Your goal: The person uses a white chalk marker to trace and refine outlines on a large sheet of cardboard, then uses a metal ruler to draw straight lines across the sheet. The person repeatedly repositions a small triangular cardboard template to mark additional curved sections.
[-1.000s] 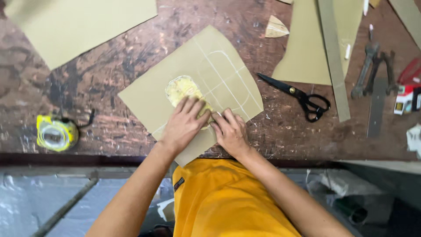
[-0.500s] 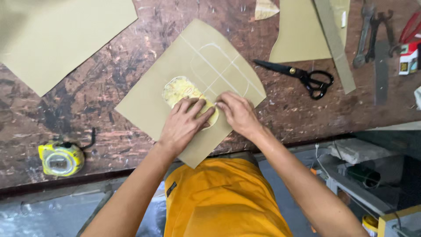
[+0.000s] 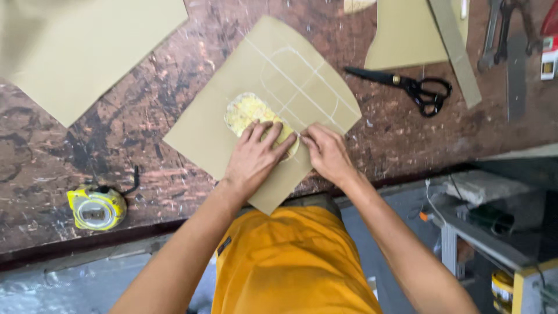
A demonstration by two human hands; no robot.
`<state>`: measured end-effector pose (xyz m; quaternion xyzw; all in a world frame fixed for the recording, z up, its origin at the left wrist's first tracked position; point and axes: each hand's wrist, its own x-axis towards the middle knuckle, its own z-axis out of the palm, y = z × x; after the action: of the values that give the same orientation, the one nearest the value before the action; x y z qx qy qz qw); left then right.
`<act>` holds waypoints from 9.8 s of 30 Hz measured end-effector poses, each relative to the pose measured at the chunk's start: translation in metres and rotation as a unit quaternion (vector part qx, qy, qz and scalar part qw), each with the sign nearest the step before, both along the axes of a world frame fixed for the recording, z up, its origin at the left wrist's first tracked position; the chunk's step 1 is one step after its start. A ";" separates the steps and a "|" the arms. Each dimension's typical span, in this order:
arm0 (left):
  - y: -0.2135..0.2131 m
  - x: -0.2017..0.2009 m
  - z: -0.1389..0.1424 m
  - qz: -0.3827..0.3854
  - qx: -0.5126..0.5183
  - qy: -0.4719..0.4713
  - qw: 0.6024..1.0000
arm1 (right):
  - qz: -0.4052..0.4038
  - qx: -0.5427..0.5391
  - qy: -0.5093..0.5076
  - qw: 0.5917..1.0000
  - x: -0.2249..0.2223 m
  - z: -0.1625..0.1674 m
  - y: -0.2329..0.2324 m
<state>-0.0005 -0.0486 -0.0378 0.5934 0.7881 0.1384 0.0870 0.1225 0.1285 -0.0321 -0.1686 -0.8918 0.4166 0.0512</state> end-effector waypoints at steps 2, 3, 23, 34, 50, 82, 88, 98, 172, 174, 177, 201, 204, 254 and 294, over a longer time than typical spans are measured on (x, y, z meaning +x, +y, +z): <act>0.000 0.001 0.001 -0.003 -0.009 -0.002 1.000 | -0.014 0.004 -0.012 1.000 0.003 0.001 -0.003; 0.000 0.000 0.001 -0.003 -0.011 0.003 1.000 | -0.020 0.008 -0.013 1.000 0.002 0.001 -0.003; -0.001 -0.002 -0.001 -0.032 0.008 0.021 0.999 | -0.107 -0.026 -0.010 0.994 0.020 0.001 -0.028; -0.002 -0.004 0.004 -0.034 0.001 0.020 0.999 | -0.130 -0.014 -0.028 0.991 0.022 0.003 -0.041; 0.002 -0.008 0.003 -0.038 0.007 0.010 0.999 | -0.180 -0.055 -0.029 0.982 0.030 -0.002 -0.059; 0.000 -0.002 0.004 -0.022 -0.041 0.002 0.999 | -0.224 -0.054 0.003 0.973 0.014 0.007 -0.034; 0.002 -0.002 -0.004 -0.007 -0.007 -0.034 0.999 | -0.169 0.027 0.024 0.985 0.013 -0.005 -0.055; 0.001 -0.010 -0.003 0.020 -0.004 -0.032 0.999 | -0.165 0.066 0.030 0.984 0.006 0.000 -0.064; 0.072 0.038 -0.024 0.504 0.092 -0.031 0.858 | 0.371 0.036 -0.020 0.928 -0.172 -0.001 0.038; 0.072 0.038 -0.025 0.506 0.090 -0.032 0.857 | 0.380 0.042 -0.019 0.924 -0.176 -0.002 0.036; 0.072 0.039 -0.026 0.503 0.096 -0.032 0.858 | 0.402 0.048 -0.008 0.914 -0.183 -0.001 0.032; 0.073 0.044 -0.036 0.498 0.124 -0.068 0.856 | 0.622 0.062 0.004 0.781 -0.234 0.009 -0.007; 0.074 0.046 -0.038 0.495 0.105 -0.074 0.860 | 0.638 0.066 -0.011 0.767 -0.237 0.008 -0.009; 0.078 0.041 -0.041 0.504 0.081 -0.095 0.855 | 0.558 0.071 -0.019 0.827 -0.224 0.013 0.007; 0.077 0.045 -0.041 0.503 0.119 -0.094 0.851 | 0.615 0.037 -0.042 0.787 -0.232 0.006 -0.015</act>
<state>0.0449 0.0289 -0.0790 0.1058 0.9445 0.3109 0.0078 -0.1099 0.1132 -0.0263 0.3997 -0.8229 0.3192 -0.2473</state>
